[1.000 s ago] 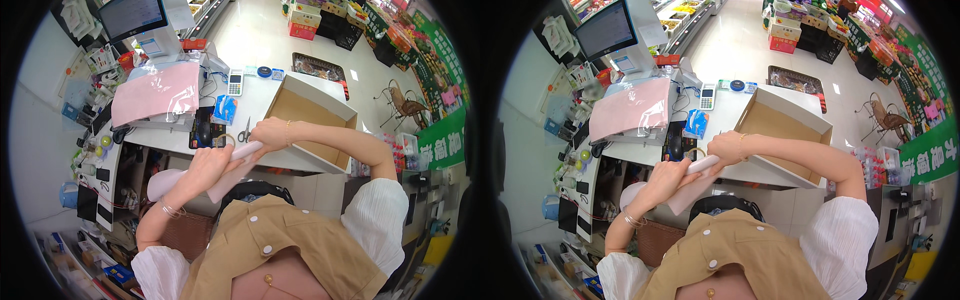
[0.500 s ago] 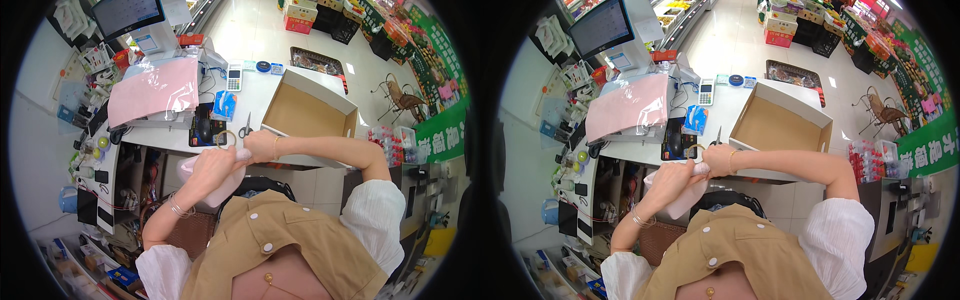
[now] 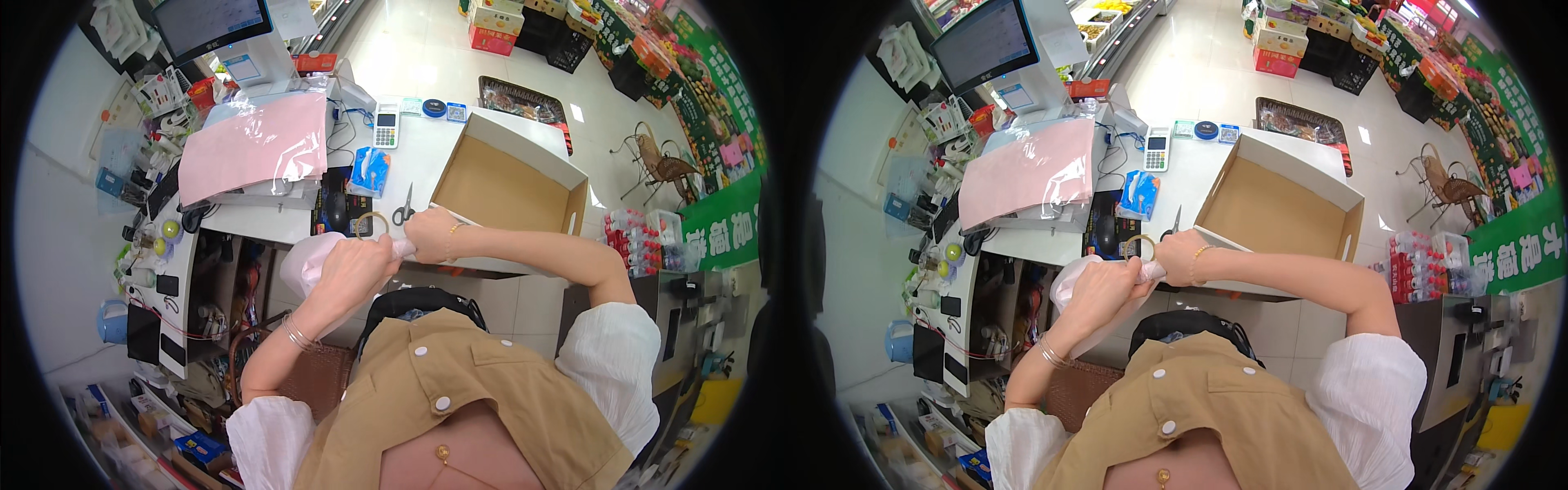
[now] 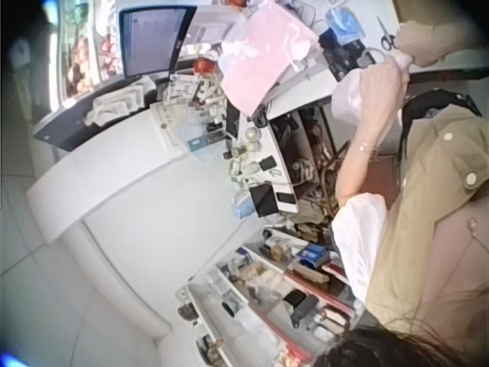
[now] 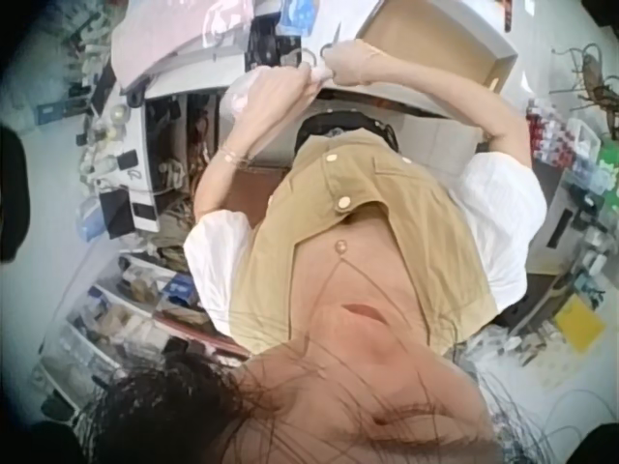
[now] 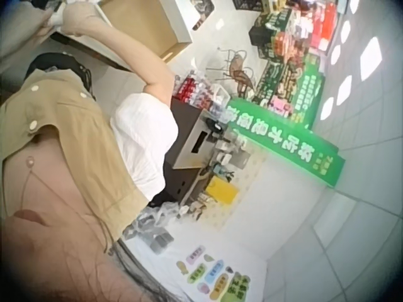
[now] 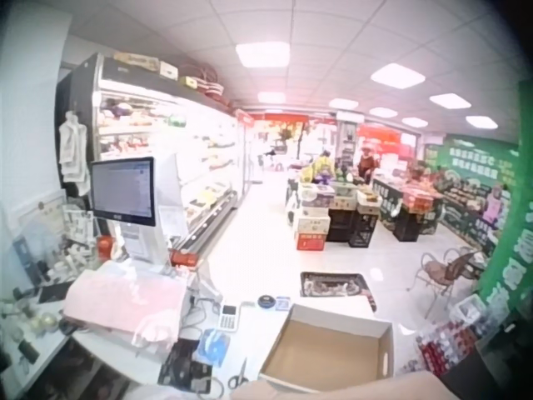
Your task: The person assembles a cardboard box by folding and taping its edges. They then retrieve a pink sheet from a shelf, place it on the counter, and begin rolling it into a cylindrical shape.
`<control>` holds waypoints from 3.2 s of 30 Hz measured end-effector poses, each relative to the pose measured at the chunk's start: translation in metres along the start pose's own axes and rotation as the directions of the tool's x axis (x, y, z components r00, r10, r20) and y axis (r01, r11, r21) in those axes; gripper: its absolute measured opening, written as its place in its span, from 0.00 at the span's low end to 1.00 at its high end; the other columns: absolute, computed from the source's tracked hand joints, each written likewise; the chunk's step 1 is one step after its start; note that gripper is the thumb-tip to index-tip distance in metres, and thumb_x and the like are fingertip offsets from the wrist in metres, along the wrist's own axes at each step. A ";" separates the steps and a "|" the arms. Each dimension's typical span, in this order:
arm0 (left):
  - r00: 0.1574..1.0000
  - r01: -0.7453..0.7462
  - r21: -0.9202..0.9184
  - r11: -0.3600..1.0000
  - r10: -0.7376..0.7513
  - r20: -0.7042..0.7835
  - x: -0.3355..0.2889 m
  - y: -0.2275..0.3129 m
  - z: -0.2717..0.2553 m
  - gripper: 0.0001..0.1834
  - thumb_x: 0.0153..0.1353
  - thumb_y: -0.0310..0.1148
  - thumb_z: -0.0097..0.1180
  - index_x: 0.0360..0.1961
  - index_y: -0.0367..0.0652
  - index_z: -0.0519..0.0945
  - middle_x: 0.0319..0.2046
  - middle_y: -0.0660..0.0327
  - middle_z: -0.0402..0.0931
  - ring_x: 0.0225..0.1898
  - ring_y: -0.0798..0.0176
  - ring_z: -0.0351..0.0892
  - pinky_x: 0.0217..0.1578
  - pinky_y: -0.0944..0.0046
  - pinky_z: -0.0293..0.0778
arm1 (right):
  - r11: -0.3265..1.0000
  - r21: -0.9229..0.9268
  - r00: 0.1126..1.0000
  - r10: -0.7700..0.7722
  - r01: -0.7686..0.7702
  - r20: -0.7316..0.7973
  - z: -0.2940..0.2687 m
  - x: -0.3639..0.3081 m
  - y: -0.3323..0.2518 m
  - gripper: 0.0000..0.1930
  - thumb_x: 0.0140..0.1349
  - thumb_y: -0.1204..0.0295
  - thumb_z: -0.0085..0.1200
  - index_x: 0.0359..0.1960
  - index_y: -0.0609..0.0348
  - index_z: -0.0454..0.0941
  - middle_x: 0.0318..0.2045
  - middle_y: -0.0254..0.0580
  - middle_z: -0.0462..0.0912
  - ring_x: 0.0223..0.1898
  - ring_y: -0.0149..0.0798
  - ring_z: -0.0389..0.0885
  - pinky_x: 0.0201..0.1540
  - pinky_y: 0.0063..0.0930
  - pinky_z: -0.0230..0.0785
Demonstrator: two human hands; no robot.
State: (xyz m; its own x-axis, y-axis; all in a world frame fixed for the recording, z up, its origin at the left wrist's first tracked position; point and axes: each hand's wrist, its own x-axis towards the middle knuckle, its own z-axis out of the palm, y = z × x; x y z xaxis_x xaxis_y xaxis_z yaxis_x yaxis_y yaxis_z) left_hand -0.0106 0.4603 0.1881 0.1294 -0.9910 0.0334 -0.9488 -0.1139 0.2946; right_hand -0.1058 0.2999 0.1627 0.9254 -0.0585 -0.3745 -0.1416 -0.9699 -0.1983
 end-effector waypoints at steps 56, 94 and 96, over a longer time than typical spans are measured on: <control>0.966 0.161 -0.169 0.972 -0.120 0.229 -0.057 -0.035 -0.026 0.21 0.51 0.49 0.64 0.35 0.43 0.75 0.21 0.52 0.78 0.28 0.46 0.79 0.28 0.51 0.71 | 0.981 0.167 0.991 -0.077 0.095 -0.110 0.009 -0.041 0.000 0.17 0.55 0.52 0.58 0.28 0.54 0.80 0.21 0.45 0.81 0.28 0.48 0.82 0.30 0.41 0.72; 0.995 -0.087 -0.034 0.996 0.085 -0.054 -0.019 0.012 0.030 0.17 0.53 0.40 0.62 0.31 0.39 0.71 0.23 0.53 0.78 0.27 0.50 0.80 0.26 0.55 0.72 | 0.957 0.272 0.987 -0.057 0.096 -0.149 0.039 -0.035 -0.020 0.20 0.50 0.56 0.63 0.37 0.58 0.78 0.24 0.51 0.82 0.29 0.52 0.82 0.33 0.43 0.73; 0.997 -0.073 -0.045 0.996 0.071 -0.041 -0.027 0.007 0.015 0.17 0.53 0.41 0.63 0.30 0.39 0.71 0.22 0.53 0.78 0.26 0.49 0.80 0.25 0.54 0.72 | 0.950 0.300 0.990 -0.054 0.091 -0.127 0.044 -0.037 -0.012 0.18 0.50 0.58 0.63 0.35 0.58 0.79 0.24 0.51 0.82 0.30 0.52 0.82 0.34 0.43 0.73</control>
State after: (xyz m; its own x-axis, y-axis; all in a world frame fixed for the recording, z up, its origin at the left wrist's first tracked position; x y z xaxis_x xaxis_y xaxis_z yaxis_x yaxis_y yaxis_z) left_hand -0.0251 0.4857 0.1745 0.0733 -0.9929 0.0935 -0.9417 -0.0380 0.3342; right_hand -0.1536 0.3243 0.1389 0.9688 -0.0353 -0.2452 -0.1562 -0.8553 -0.4941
